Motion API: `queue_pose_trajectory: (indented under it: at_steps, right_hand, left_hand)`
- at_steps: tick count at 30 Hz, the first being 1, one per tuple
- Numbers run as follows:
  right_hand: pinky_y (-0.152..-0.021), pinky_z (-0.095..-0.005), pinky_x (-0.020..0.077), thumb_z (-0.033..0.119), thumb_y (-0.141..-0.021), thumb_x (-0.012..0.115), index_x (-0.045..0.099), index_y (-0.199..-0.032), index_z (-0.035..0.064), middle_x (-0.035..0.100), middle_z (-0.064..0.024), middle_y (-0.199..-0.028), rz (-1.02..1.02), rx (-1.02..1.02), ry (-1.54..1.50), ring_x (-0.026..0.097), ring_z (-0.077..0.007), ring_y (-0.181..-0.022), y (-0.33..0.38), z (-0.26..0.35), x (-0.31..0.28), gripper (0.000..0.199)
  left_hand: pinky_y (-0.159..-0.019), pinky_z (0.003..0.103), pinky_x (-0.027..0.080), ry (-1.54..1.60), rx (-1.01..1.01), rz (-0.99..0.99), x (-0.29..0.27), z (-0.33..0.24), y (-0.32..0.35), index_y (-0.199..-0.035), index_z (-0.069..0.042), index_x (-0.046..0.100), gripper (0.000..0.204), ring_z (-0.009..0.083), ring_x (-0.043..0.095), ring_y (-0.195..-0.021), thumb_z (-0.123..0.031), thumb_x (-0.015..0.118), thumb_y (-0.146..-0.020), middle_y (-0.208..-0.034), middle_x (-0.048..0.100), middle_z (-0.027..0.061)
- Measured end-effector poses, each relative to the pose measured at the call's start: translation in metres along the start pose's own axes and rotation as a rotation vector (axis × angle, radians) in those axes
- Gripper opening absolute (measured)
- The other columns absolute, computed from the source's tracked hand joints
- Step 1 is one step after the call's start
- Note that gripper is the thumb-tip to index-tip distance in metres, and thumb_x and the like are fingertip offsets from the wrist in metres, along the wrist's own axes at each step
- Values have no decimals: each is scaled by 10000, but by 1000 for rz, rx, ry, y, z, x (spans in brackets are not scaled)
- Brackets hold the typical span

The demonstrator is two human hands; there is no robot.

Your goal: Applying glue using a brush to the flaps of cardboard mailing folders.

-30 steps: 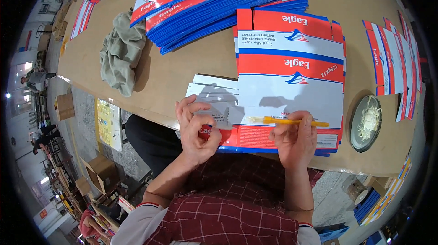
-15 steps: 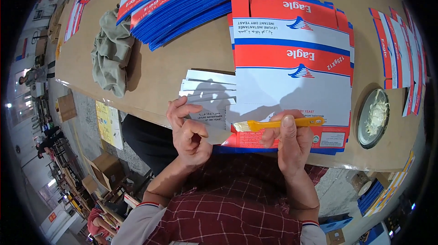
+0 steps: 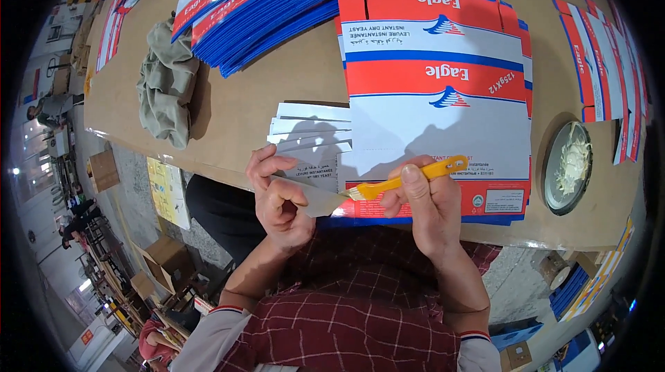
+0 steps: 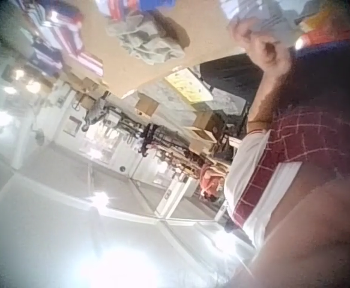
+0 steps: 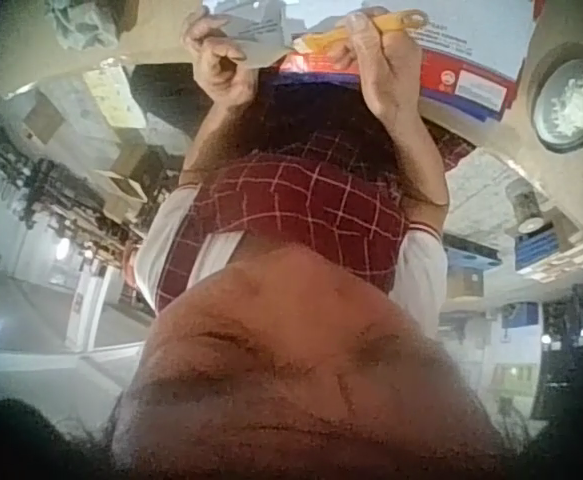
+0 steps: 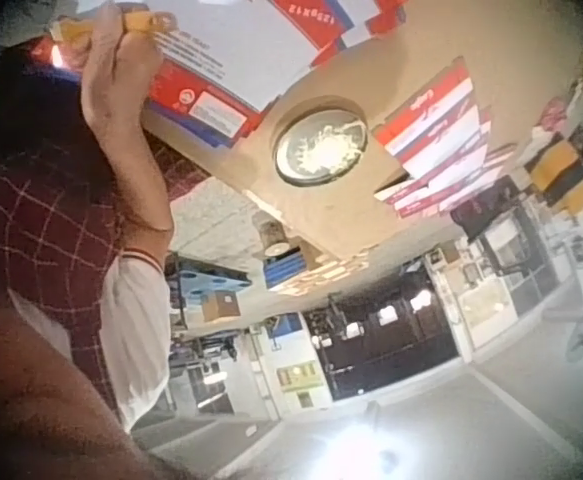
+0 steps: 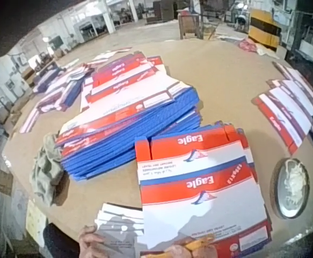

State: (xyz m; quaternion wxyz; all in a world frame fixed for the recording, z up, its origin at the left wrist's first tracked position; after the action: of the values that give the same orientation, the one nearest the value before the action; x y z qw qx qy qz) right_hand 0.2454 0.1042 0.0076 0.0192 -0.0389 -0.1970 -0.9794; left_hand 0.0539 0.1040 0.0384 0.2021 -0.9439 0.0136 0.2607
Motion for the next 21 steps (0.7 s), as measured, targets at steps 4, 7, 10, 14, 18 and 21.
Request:
queue_pose_trajectory:
  at_steps: [4,7,10,14,18,21]
  right_hand:
    - [-502,-202,428,300,-943,363,521,-878,-7,561,-65,-575,-77,21,-204,528,-100,-498,1,-8,-11,352]
    - [-492,-197,425,300,-944,362,523,-868,-10,562,-68,-574,-124,-21,-209,528,-98,-495,1,-5,-13,357]
    - [-484,-197,426,300,-943,364,523,-858,-15,562,-73,-576,-80,-15,-67,529,-99,-494,-1,0,-4,363]
    - [-483,-199,428,296,-942,367,518,-853,-23,559,-74,-575,45,11,47,528,-102,-493,-4,0,3,364]
    - [-484,-202,426,291,-942,368,517,-851,-27,559,-73,-576,-6,104,-119,526,-101,-491,-3,-10,-7,363]
    - [-487,-206,426,281,-943,366,517,-852,-28,551,-67,-568,-98,-1,-258,520,-101,-489,-2,-8,-14,356]
  left_hand:
    - [-966,431,223,-8,-8,11,0,0,-1,-662,-139,445,212,319,306,-1185,-75,641,-612,-1071,452,96]
    - [-966,426,227,-21,12,16,0,-2,-2,-661,-143,445,218,316,310,-1179,-82,649,-614,-1062,453,95]
    - [-968,428,222,-40,8,14,-1,-1,1,-661,-146,445,220,313,314,-1172,-87,652,-614,-1055,455,91]
    - [-973,430,209,-29,-19,-8,-2,0,1,-659,-148,446,218,307,322,-1159,-106,656,-616,-1049,459,87]
    - [-974,436,203,-41,2,-6,-3,-2,0,-659,-149,447,223,310,330,-1150,-129,665,-614,-1044,460,89]
    - [-975,445,199,-35,0,5,-2,-2,0,-659,-149,448,229,315,331,-1147,-138,671,-607,-1041,459,95]
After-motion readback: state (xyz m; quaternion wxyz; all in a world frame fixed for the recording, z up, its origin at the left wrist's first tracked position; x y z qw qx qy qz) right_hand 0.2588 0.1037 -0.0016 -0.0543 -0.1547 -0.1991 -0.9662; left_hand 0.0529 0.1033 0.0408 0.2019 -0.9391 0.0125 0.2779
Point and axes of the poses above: each hand's wrist, its own y-axis away from the middle knuckle, its own x-axis out of the palm, z = x × y, the point moved 9 cm from there along -y, towards the middle knuckle
